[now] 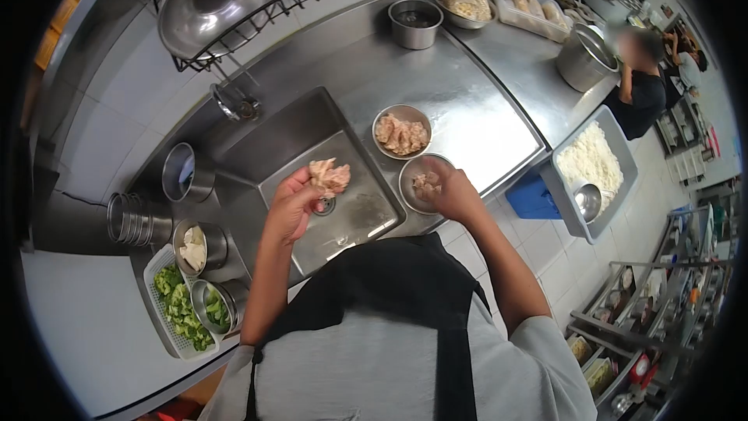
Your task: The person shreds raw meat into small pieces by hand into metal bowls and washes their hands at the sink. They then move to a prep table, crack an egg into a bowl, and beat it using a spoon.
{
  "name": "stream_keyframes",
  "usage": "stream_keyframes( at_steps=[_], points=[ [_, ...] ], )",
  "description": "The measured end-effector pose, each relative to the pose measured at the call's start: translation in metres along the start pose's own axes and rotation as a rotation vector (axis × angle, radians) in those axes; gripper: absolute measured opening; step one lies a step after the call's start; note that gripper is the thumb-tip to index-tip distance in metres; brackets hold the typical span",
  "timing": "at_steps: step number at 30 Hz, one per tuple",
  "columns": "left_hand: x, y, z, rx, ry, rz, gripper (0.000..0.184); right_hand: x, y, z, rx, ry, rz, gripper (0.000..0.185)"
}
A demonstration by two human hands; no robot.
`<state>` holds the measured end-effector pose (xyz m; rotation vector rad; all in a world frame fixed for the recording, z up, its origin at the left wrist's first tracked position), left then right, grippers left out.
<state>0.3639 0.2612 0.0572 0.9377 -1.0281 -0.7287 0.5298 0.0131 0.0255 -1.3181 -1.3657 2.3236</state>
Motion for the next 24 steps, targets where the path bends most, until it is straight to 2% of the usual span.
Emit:
stream_keyframes(
  at_steps=[1,2,5,8,11,12,15,18,21,24],
  points=[
    [0.003,0.001,0.001,-0.019,-0.007,0.012,0.034,0.001,-0.013,0.006,-0.129,0.032,0.487,0.054],
    [0.008,0.004,0.003,-0.041,-0.019,0.025,0.036,0.01,-0.009,0.004,-0.124,-0.044,0.628,0.067],
    [0.018,0.01,0.003,-0.062,-0.05,0.04,0.037,0.021,-0.031,-0.005,-0.144,-0.228,0.138,0.07],
    [0.021,0.006,0.001,-0.069,-0.048,0.031,0.034,0.013,-0.108,0.004,-0.279,-0.19,-0.286,0.068],
    [0.021,-0.003,-0.002,-0.037,-0.017,0.058,0.029,0.009,-0.152,0.009,-0.505,-0.096,-0.266,0.069],
    [0.023,-0.003,-0.003,-0.018,0.0,0.075,0.027,0.013,-0.156,0.007,-0.54,-0.09,-0.133,0.069],
    [0.034,-0.003,-0.001,0.048,0.076,0.188,0.022,0.014,-0.165,0.008,-0.638,0.028,-0.079,0.061],
    [0.028,-0.008,0.002,0.029,0.121,0.141,0.021,0.016,-0.164,0.005,-0.613,0.001,-0.056,0.05],
    [0.025,-0.008,0.0,0.063,0.074,0.111,0.02,0.015,-0.162,0.005,-0.622,0.024,-0.028,0.041],
    [0.029,-0.001,0.006,0.002,0.05,0.221,0.023,0.016,-0.152,-0.003,-0.542,-0.045,-0.266,0.036]
  ],
)
Point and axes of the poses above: each hand's wrist, its own z-axis away from the middle knuckle, its own x-axis out of the palm, y = z × x, the point moved 7 cm from there along -z, towards the middle knuckle, and after that the axes turned 1 degree about x, right-handed, at the moved point
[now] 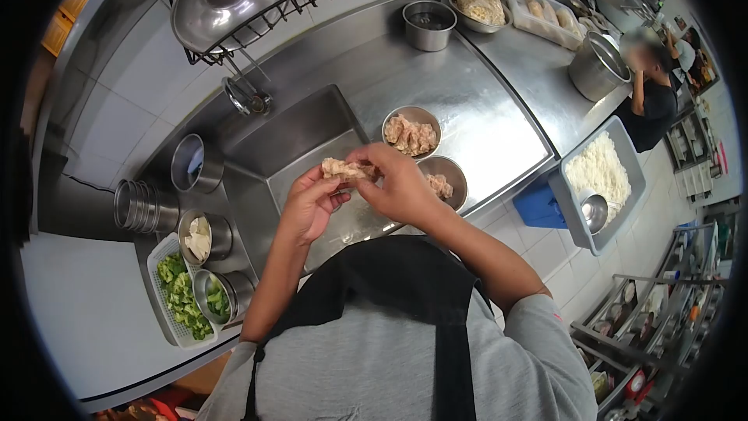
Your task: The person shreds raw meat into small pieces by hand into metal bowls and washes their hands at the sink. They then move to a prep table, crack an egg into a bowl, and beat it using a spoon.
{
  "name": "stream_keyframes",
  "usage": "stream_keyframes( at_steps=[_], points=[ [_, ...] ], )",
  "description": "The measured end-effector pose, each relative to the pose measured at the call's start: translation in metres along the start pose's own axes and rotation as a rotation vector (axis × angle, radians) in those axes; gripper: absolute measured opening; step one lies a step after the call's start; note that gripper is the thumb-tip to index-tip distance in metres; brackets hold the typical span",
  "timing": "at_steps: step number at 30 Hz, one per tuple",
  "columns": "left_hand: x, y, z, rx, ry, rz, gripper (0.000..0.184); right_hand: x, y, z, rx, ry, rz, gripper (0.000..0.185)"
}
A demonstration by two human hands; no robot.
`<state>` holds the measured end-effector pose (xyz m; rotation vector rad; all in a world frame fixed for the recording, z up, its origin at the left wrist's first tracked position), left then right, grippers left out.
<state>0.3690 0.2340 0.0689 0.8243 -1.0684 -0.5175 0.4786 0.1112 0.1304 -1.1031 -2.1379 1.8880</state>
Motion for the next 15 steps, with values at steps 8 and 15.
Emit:
stream_keyframes(
  at_steps=[8,15],
  points=[
    [-0.01,0.005,-0.005,0.085,0.119,-0.177,0.024,0.001,0.007,-0.003,0.086,-0.007,-0.179,0.033],
    [-0.004,0.01,-0.001,0.251,0.136,-0.329,0.03,0.008,0.05,0.003,0.337,-0.046,-0.771,0.023]
  ],
)
Point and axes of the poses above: each hand's wrist, its own z-axis away from the middle knuckle, its own x-axis out of the palm, y = z × x, the point moved 7 cm from there along -z, towards the middle knuckle, and after that the axes turned 1 degree about x, right-handed, at the moved point
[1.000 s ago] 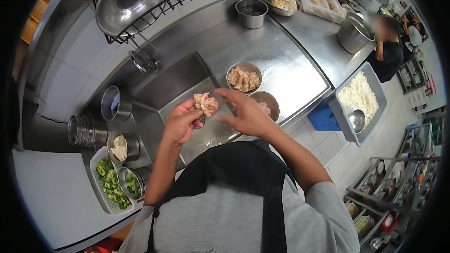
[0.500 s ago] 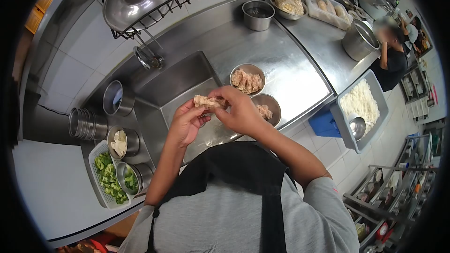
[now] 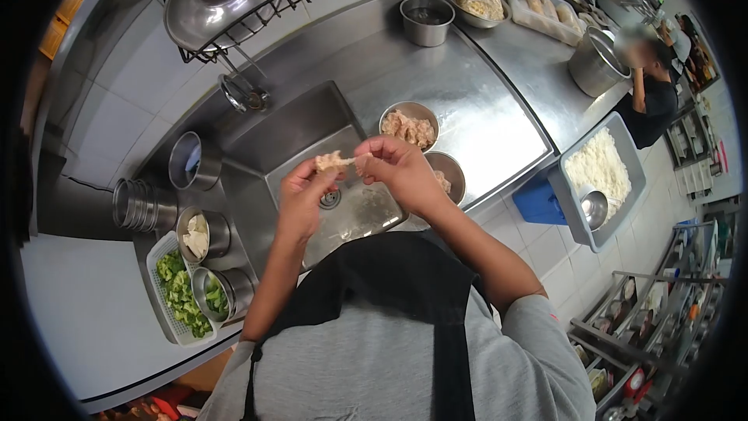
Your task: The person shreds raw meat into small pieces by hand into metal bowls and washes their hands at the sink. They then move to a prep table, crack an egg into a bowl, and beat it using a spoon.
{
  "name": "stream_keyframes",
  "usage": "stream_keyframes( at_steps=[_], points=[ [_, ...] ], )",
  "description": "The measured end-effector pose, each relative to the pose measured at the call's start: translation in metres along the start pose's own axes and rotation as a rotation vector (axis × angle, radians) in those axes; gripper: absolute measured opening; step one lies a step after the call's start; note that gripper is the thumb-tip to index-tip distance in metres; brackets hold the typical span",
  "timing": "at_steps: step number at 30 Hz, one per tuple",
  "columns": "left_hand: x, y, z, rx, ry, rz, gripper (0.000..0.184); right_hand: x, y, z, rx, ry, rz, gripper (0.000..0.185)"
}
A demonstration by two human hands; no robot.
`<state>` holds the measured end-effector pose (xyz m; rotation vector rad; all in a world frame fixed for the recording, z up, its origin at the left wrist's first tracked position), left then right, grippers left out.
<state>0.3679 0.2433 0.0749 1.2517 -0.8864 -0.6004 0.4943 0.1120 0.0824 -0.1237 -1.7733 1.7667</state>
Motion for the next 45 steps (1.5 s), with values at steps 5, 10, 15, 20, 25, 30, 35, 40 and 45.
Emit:
stream_keyframes(
  at_steps=[5,10,15,20,25,30,35,40,45],
  points=[
    [-0.007,0.002,0.002,0.005,-0.018,0.063,0.029,-0.013,0.01,0.004,0.173,0.063,-0.489,0.017],
    [0.004,0.003,0.004,0.049,-0.085,-0.118,0.03,-0.006,0.011,0.003,0.121,0.026,-0.299,0.013],
    [0.001,0.007,-0.004,0.032,-0.037,-0.16,0.024,-0.011,0.006,0.004,0.041,0.048,-0.008,0.009],
    [-0.046,0.048,-0.009,0.12,0.113,0.034,0.018,-0.039,-0.017,0.012,-0.034,0.123,-0.032,0.008],
    [-0.06,0.043,-0.004,0.097,0.156,0.077,0.017,-0.072,-0.038,0.022,-0.195,0.245,0.138,0.005],
    [-0.058,0.025,0.001,0.001,0.12,0.063,0.017,-0.143,-0.007,0.006,-0.143,0.437,-0.488,0.029],
    [-0.053,0.023,0.001,-0.023,0.07,0.052,0.017,-0.152,0.066,0.0,0.146,0.455,-0.922,0.032],
    [-0.06,0.015,0.006,-0.059,0.084,0.034,0.021,-0.15,0.093,0.003,0.194,-0.047,-1.155,0.025],
    [-0.06,-0.001,0.007,-0.147,0.081,0.142,0.028,-0.112,0.043,0.024,0.283,0.378,-0.801,0.022]
  ],
)
Point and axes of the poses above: each hand's wrist, its own z-axis away from the middle knuckle, its own x-axis out of the palm, y = z × x, the point moved 7 cm from there along -z, towards the middle knuckle, and after that the axes turned 1 degree about x, right-handed, at the moved point
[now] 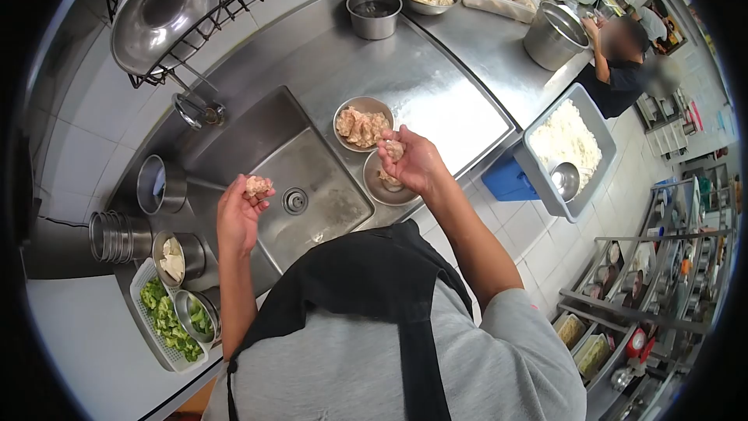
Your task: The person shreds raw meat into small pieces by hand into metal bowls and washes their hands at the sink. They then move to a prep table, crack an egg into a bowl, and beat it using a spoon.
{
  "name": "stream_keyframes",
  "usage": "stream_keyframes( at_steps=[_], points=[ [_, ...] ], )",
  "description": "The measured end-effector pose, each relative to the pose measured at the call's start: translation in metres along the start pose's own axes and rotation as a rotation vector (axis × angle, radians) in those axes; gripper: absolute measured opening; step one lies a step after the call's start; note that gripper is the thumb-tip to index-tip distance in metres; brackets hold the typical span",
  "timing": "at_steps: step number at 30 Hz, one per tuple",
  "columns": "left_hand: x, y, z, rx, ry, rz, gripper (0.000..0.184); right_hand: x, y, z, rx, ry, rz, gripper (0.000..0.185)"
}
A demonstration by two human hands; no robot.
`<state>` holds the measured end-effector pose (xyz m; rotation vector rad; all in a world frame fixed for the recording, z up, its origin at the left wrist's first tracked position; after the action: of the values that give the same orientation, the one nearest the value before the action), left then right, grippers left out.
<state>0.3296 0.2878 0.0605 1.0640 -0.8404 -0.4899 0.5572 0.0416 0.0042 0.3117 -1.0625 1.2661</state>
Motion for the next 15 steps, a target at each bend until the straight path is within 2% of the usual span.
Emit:
stream_keyframes(
  at_steps=[1,4,7,10,13,15],
  points=[
    [-0.002,-0.003,-0.002,0.001,-0.001,-0.011,0.029,0.002,0.001,0.01,-0.042,0.223,0.034,0.023],
    [0.0,-0.011,-0.006,-0.016,0.01,0.029,0.031,-0.015,0.005,0.011,0.023,0.196,0.076,0.031],
    [0.004,-0.021,-0.009,-0.092,0.002,0.205,0.036,-0.045,0.012,0.002,0.112,-0.227,0.117,0.038],
    [0.008,-0.024,-0.01,-0.134,-0.032,0.297,0.036,-0.046,0.005,0.015,-0.004,-0.035,0.485,0.043],
    [0.007,-0.027,-0.011,-0.163,-0.01,0.311,0.034,-0.03,0.0,0.022,-0.398,0.235,1.113,0.047],
    [0.007,-0.028,-0.012,-0.168,-0.028,0.364,0.029,-0.015,0.007,0.03,-0.467,0.224,1.224,0.045]
  ],
)
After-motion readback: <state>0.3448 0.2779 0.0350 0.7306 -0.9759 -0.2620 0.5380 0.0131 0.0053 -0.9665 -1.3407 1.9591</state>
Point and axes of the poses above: each hand's wrist, its own z-axis away from the middle knuckle, its own x-axis out of the palm, y = z × x, the point moved 7 cm from there along -z, towards the middle knuckle, and after that the axes turned 1 degree about x, right-handed, at the moved point
